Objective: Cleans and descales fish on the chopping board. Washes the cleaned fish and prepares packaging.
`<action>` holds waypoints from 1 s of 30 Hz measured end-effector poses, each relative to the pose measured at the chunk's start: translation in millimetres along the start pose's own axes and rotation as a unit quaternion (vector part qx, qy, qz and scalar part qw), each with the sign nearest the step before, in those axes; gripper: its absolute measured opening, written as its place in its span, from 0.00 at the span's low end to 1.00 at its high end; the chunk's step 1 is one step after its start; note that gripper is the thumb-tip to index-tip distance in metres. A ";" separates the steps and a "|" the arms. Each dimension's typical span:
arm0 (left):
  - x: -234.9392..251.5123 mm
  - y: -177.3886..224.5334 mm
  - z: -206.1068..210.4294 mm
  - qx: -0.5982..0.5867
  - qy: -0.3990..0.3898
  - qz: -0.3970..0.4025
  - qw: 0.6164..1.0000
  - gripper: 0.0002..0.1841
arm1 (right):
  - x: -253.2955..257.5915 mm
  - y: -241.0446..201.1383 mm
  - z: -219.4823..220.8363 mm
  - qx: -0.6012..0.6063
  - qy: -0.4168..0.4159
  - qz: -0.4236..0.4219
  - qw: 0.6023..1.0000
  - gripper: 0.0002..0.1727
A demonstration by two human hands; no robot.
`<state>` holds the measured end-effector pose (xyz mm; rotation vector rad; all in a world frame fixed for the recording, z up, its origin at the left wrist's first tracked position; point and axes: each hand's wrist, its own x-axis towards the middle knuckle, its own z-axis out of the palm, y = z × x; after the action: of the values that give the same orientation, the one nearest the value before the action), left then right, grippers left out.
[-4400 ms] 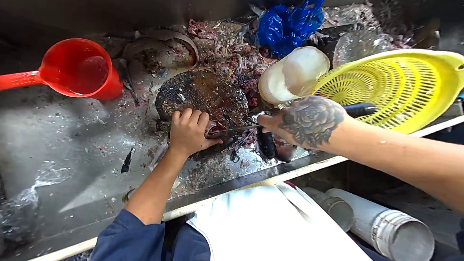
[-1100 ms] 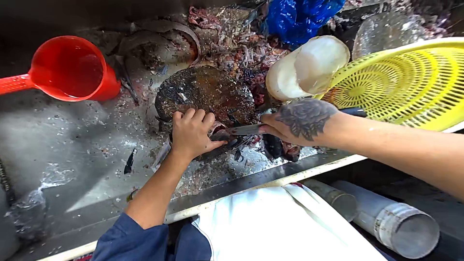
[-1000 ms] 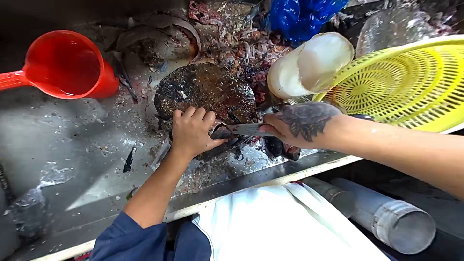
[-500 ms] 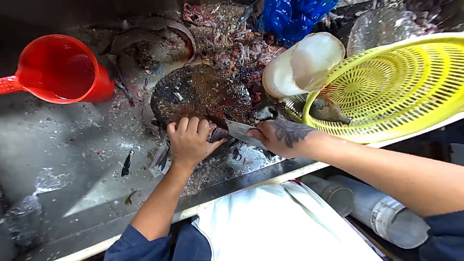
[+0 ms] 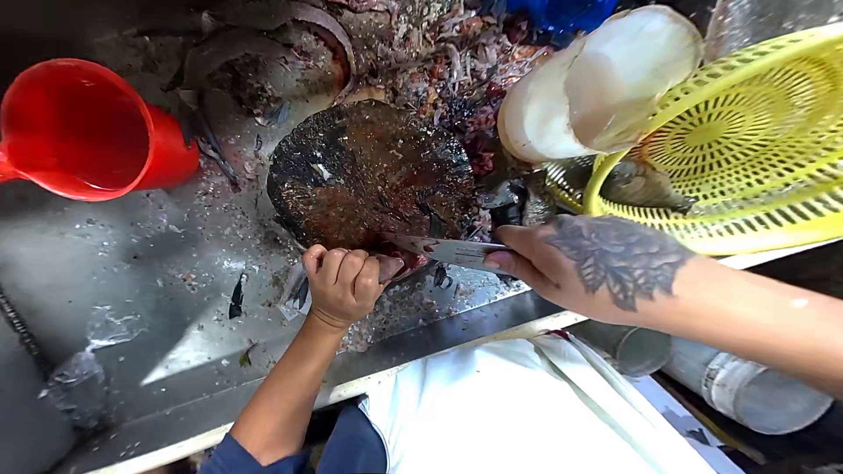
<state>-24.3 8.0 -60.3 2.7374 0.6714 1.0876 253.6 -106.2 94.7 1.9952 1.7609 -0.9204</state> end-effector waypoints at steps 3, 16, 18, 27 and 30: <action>2.6 -0.4 -0.6 0.002 -0.012 -0.017 1.000 0.27 | -1.6 7.6 -10.0 -0.061 -0.011 0.002 0.998 0.27; 36.1 -8.5 6.8 0.007 -0.203 -0.049 0.978 0.42 | 38.0 14.1 -33.3 -0.129 -0.121 -0.016 0.984 0.29; 37.7 -7.6 6.5 0.013 -0.216 -0.056 0.975 0.42 | 40.1 19.8 -20.1 -0.101 -0.110 -0.022 0.988 0.31; 43.7 -4.1 6.2 0.016 -0.251 -0.049 0.967 0.41 | 30.0 21.2 -8.9 -0.072 -0.125 -0.005 0.990 0.28; 43.7 -4.1 5.3 0.019 -0.247 -0.055 0.967 0.41 | 27.0 28.7 -0.6 -0.072 -0.083 -0.022 0.994 0.28</action>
<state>5.9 31.3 -38.0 2.7898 0.7507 0.3417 282.4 -90.7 72.6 1.7453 1.7332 -0.9169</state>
